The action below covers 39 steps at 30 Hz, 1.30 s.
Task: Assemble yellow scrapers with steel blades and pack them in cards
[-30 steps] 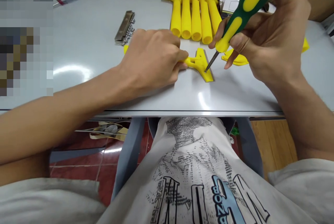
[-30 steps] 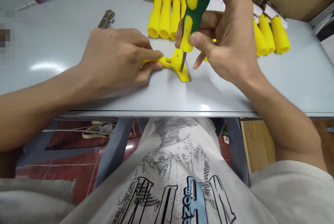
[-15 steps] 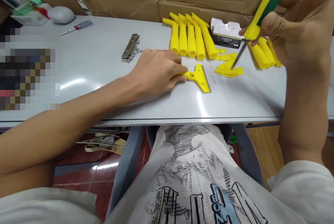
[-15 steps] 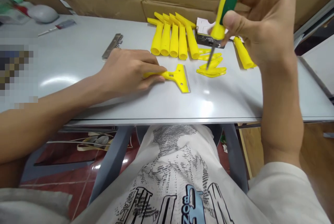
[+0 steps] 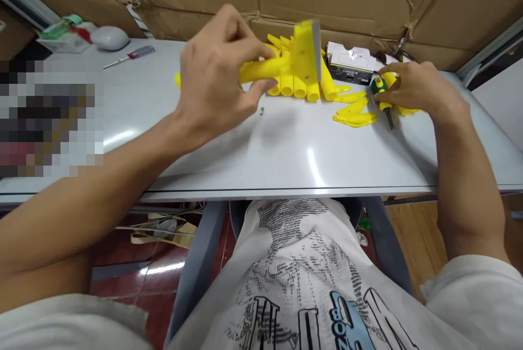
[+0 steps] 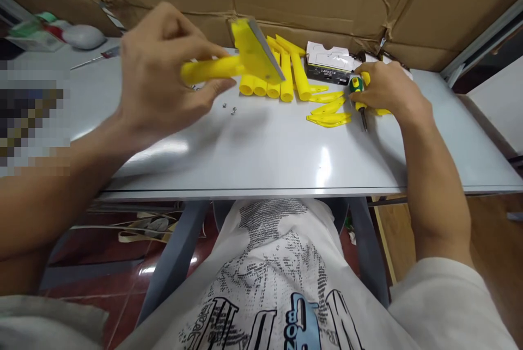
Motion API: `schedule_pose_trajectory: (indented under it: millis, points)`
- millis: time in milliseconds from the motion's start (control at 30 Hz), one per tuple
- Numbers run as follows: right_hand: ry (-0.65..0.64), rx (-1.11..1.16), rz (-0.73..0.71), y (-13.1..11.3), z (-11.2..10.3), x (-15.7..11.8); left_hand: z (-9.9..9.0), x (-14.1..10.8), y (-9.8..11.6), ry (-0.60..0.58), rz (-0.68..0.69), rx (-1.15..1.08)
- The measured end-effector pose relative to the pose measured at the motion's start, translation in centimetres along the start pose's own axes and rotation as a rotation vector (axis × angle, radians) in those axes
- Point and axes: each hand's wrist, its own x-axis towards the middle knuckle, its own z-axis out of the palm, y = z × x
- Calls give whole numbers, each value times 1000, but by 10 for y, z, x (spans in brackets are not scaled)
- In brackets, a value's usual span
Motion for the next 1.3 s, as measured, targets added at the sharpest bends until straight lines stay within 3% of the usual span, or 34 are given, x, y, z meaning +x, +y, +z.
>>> schedule_pose_trajectory:
  millis: [100, 167, 233, 300, 400, 533, 633, 833, 1000, 1067, 1167, 1300]
  points:
    - [193, -94, 30, -26, 0, -6, -3, 7, -5, 141, -125, -44]
    - [282, -27, -190, -54, 8, -12, -7, 12, -5, 148, -211, -69]
    - [226, -13, -477, -85, 23, -18, -12, 17, -5, 102, -297, -65]
    - [144, -61, -649, -118, 43, -22, -16, 21, -5, 36, -385, -27]
    - [108, -301, -946, -162, 66, -21, -14, 24, -11, -12, -482, 34]
    - [59, -452, -1111, -195, 80, -16, -4, 23, -21, 40, -446, -3]
    - [95, -444, -1131, -196, 85, -14, -2, 21, -23, 62, -416, -26]
    - [289, -462, -1246, -179, 93, -11, -3, 26, -15, -62, -447, 36]
    - [494, -400, -1257, -159, 81, -19, 10, 22, -36, -31, -350, -29]
    - [608, -256, -1205, -144, 69, -24, 13, 17, -38, -25, -274, -60]
    - [750, 130, -1047, -117, 50, -22, 12, 7, -24, -107, -149, 0]
    - [705, 654, -709, -94, 39, -13, 12, -9, 6, -188, 47, 115]
